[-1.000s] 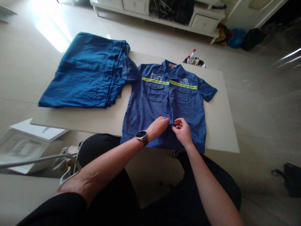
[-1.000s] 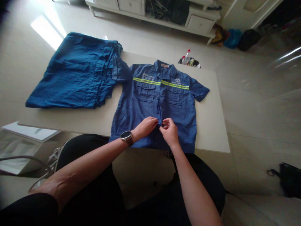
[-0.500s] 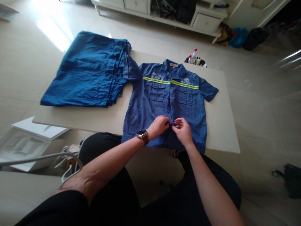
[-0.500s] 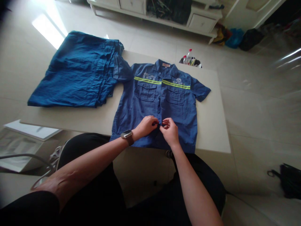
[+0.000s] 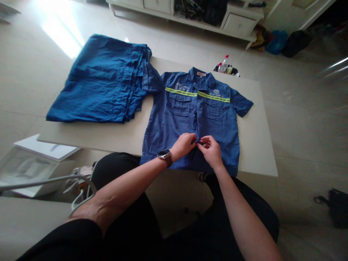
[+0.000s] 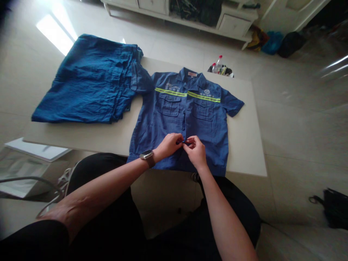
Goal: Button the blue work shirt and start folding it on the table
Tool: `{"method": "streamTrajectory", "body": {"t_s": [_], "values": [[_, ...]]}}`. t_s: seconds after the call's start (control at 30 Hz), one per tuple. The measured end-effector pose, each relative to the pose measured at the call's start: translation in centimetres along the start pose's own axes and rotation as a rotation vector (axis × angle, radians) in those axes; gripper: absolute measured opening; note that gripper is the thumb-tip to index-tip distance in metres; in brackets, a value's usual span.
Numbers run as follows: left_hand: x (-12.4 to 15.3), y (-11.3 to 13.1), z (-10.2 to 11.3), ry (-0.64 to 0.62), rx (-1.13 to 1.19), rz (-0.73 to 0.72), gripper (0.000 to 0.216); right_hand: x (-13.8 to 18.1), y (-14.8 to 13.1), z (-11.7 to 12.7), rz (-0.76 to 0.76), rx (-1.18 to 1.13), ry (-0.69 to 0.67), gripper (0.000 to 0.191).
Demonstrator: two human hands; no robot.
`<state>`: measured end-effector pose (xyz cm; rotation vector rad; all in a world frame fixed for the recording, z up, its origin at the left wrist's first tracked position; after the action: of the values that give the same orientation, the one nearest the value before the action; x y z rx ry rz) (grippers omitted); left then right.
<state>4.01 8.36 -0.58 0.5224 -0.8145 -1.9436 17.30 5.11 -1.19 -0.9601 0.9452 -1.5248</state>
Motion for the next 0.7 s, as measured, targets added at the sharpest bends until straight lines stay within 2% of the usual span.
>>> {"method": "streamTrajectory", "body": {"t_s": [0.23, 0.4, 0.7], "values": [[0.0, -0.5, 0.1, 0.053, 0.175, 0.044, 0.014, -0.1, -0.4, 0.3, 0.081, 0.071, 0.021, 0.018], [0.1, -1.0, 0.1, 0.071, 0.302, 0.089, 0.013, 0.0, -1.7, 0.3, 0.149, 0.146, 0.05, 0.014], [0.5, -1.4, -0.2, 0.02, 0.466, 0.194, 0.019, 0.4, -2.8, -0.9, 0.213, 0.233, -0.025, 0.015]]}}
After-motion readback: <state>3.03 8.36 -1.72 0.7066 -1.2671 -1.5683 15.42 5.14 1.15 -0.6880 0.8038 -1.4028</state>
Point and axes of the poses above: each hand's wrist, its own x-axis away from the middle knuckle, its own z-axis out of the back of the hand, y = z × x, the point moved 10 cm from there along -x, towards the middle knuckle, and after that the axes turned 3 degrees about -x, right-handed, at the moved point
